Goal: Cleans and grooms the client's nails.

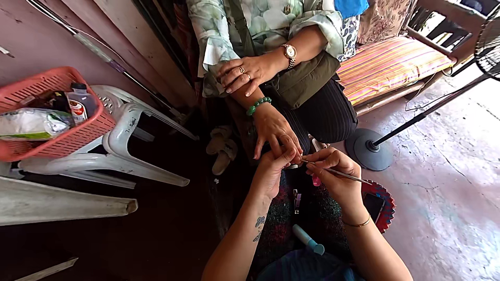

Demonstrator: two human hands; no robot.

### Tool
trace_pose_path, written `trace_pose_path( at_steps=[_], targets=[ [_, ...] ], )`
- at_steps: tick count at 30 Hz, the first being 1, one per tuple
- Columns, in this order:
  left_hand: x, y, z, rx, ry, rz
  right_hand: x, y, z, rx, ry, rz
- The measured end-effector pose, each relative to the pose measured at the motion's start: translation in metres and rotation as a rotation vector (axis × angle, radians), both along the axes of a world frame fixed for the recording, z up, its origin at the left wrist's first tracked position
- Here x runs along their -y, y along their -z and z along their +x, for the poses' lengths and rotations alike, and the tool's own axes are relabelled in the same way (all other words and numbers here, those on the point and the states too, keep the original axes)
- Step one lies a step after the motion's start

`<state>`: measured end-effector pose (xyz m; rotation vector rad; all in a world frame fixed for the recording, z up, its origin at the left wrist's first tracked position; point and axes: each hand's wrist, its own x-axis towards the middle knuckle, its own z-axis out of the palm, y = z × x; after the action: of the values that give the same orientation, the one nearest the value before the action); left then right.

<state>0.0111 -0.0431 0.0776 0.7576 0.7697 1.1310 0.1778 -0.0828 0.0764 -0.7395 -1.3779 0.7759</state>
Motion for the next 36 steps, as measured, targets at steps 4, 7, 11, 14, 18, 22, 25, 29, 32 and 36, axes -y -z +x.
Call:
trace_pose_path(
  at_steps=[4,7,11,14,18,22,25,29,32,36],
  targets=[
    [0.002,-0.002,0.002,-0.002,0.006,-0.004,0.001,0.001,0.0,-0.017,0.014,-0.02],
    [0.002,-0.002,0.0,-0.002,0.017,0.002,0.001,0.0,0.001,0.026,0.009,0.01],
    [0.003,-0.002,0.001,0.011,0.024,0.0,-0.001,0.001,0.001,0.018,0.013,0.013],
    [0.003,-0.003,0.0,0.016,0.022,0.01,-0.001,-0.001,0.004,0.074,-0.002,0.035],
    [0.003,-0.002,0.001,0.02,0.026,0.011,-0.002,-0.004,0.007,0.08,-0.034,0.001],
    [0.003,-0.001,-0.003,0.027,0.053,0.029,-0.003,-0.006,0.018,-0.016,-0.148,-0.072],
    [0.003,0.0,-0.002,0.031,0.058,0.034,-0.004,0.001,0.008,-0.045,-0.082,-0.036],
    [0.003,0.001,-0.003,0.029,0.052,0.027,-0.004,0.003,0.008,-0.006,-0.088,-0.027],
    [0.003,0.0,-0.002,0.027,0.047,0.028,-0.004,0.001,0.008,0.066,-0.062,0.014],
    [0.002,0.0,0.002,0.039,0.034,0.019,-0.003,-0.001,0.009,0.056,-0.043,0.008]
  ],
)
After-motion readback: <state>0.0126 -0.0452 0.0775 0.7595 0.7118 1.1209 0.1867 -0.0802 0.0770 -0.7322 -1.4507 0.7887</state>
